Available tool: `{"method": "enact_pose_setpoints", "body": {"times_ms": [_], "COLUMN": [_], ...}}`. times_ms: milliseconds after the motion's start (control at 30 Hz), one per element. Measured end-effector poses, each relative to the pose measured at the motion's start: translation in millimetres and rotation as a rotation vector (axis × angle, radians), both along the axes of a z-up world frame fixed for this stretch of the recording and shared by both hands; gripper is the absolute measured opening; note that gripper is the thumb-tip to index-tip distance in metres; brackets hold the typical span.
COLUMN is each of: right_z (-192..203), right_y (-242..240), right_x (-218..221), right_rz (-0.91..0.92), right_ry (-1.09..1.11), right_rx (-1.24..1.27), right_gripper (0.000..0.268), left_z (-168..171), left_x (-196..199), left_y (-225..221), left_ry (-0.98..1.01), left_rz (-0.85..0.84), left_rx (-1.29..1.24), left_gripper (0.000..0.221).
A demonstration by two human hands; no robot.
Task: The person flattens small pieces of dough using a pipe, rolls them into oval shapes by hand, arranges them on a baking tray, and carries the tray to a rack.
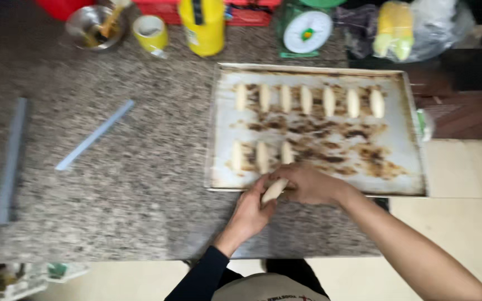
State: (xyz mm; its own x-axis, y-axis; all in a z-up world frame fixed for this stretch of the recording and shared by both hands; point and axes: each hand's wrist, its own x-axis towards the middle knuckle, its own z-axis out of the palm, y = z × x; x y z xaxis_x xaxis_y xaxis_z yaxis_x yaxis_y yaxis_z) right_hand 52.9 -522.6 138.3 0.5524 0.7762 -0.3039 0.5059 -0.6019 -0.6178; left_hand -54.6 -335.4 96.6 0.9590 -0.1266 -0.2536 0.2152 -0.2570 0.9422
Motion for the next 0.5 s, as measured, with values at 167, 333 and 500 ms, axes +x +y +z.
{"method": "enact_pose_setpoints", "body": {"times_ms": [167, 333, 500], "right_z": [-6.4, -41.5, -84.8], "right_y": [-77.0, -100.2, -108.9], "right_x": [30.3, 73.2, 103.6], "right_rz": [-0.085, -0.043, 0.056], "right_ry": [0.143, 0.071, -0.158], "right_rx": [-0.126, -0.064, 0.152], "right_gripper": [0.038, 0.024, 0.026], "left_z": [-20.0, -38.7, -40.2], "left_x": [17.9, 41.7, 69.5], "left_y": [-107.5, -155.2, -180.0], "left_ry": [0.046, -0.139, -0.124], "left_rz": [0.188, 0.336, 0.516], "left_rx": [-0.153, 0.034, 0.230], "left_gripper": [0.049, 0.039, 0.042]}}
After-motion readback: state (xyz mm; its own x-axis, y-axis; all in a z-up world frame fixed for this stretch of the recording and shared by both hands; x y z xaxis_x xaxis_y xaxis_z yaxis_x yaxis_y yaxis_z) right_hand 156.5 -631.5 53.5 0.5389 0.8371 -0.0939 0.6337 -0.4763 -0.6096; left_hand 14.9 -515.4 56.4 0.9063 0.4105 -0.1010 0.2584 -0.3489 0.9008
